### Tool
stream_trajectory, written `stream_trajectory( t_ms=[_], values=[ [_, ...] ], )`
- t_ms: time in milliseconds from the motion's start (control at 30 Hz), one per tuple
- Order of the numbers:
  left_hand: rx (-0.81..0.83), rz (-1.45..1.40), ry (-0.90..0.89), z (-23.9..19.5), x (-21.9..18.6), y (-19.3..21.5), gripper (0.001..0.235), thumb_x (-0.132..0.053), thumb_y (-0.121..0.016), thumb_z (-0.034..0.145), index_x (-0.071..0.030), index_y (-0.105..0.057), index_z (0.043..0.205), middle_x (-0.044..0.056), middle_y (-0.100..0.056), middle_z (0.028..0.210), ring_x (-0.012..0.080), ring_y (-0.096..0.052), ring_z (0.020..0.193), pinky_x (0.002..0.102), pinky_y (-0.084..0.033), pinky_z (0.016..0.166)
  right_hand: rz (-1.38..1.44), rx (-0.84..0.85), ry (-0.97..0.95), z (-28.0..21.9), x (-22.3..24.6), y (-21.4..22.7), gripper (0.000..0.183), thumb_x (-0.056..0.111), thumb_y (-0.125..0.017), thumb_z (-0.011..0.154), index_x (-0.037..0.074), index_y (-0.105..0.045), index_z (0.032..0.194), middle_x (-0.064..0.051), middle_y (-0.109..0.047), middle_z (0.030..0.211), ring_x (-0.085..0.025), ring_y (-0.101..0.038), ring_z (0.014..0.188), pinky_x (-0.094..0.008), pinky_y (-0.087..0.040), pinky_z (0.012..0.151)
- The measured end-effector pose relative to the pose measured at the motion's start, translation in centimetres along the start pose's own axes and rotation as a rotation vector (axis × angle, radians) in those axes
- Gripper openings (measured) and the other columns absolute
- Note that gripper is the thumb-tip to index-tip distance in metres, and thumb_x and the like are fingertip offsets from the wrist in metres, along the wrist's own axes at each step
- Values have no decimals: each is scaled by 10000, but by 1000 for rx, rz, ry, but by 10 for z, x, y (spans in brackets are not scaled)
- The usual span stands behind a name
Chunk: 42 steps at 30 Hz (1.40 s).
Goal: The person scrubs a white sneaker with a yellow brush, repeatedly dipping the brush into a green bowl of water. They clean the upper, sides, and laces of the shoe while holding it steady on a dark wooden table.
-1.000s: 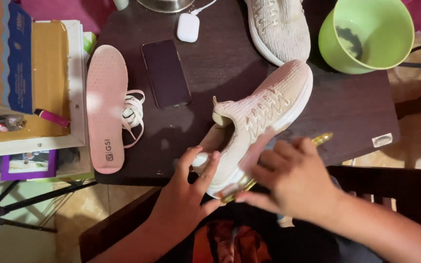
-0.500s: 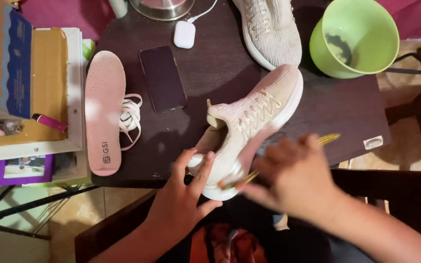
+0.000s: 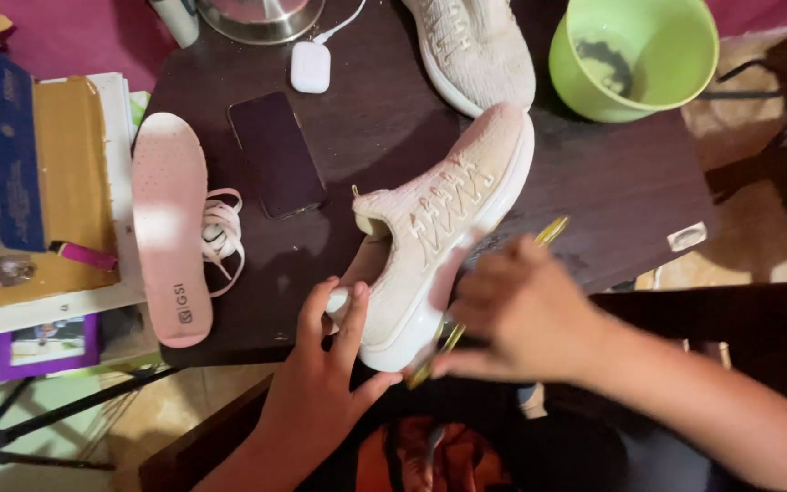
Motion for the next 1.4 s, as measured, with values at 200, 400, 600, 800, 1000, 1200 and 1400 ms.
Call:
stream_trajectory(
  t_ms=[200, 400, 600, 800, 1000, 1200, 1400],
  values=[
    [79, -39, 56, 1, 4, 0, 1119, -534, -890, 757, -26, -313, 1570, 201, -266, 1561, 251, -628, 1122, 334, -610, 834, -41, -83, -42, 4, -9, 15, 618, 742, -450, 925, 242, -698, 661, 54, -470, 540, -171, -434, 572, -372, -356, 771],
    [-10, -90, 1, 2, 5, 5, 1158, -503, -905, 748, 38, -287, 1563, 286, -282, 1547, 423, -473, 1394, 384, -550, 989, -69, -64, -98, -5, -44, 15, 648, 800, -465, 848, 229, -637, 596, 20, -412, 549, -183, -417, 620, -364, -328, 801],
    [16, -178, 40, 1, 7, 1, 1106, -455, -864, 803, 21, -245, 1585, 288, -267, 1549, 450, -443, 1397, 423, -557, 971, 15, -10, -38, -1, -29, 8, 663, 771, -412, 895, 216, -665, 637, -7, -343, 538, -168, -393, 558, -340, -381, 738],
    [44, -172, 38, 1, 9, -2, 1120, -466, -873, 800, 7, -234, 1589, 268, -242, 1567, 448, -410, 1434, 432, -539, 998, -3, -83, 40, -3, -5, -1, 612, 715, -573, 941, 186, -556, 634, 51, -458, 632, -203, -467, 649, -391, -278, 712],
    [30, -127, 85, -2, 11, -5, 1186, -501, -892, 757, -14, -215, 1600, 256, -269, 1551, 380, -505, 1339, 388, -584, 954, 0, -38, -209, -5, -21, 10, 609, 790, -515, 846, 248, -628, 592, 56, -427, 502, -172, -447, 579, -388, -339, 728],
    [-94, -199, -11, -1, 2, -1, 1049, -421, -930, 749, 1, -372, 1531, 271, -318, 1511, 392, -487, 1379, 418, -525, 1069, -157, -95, -224, 8, -2, 20, 579, 729, -495, 945, 252, -708, 693, 83, -516, 516, -194, -500, 551, -396, -351, 665],
    [-94, -151, -34, -2, 2, -6, 940, -427, -884, 787, -55, -445, 1530, 211, -329, 1480, 304, -538, 1325, 377, -536, 1045, -197, -26, -164, 5, 28, 8, 544, 636, -577, 987, 199, -571, 664, -15, -572, 638, -286, -534, 663, -473, -347, 646]
  ],
)
Point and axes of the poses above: each hand's wrist, its own z-axis towards the middle knuckle, its own y-axis out of the back of the hand, x = y × z, the point moved 6 cm from there along z, towards the middle knuckle
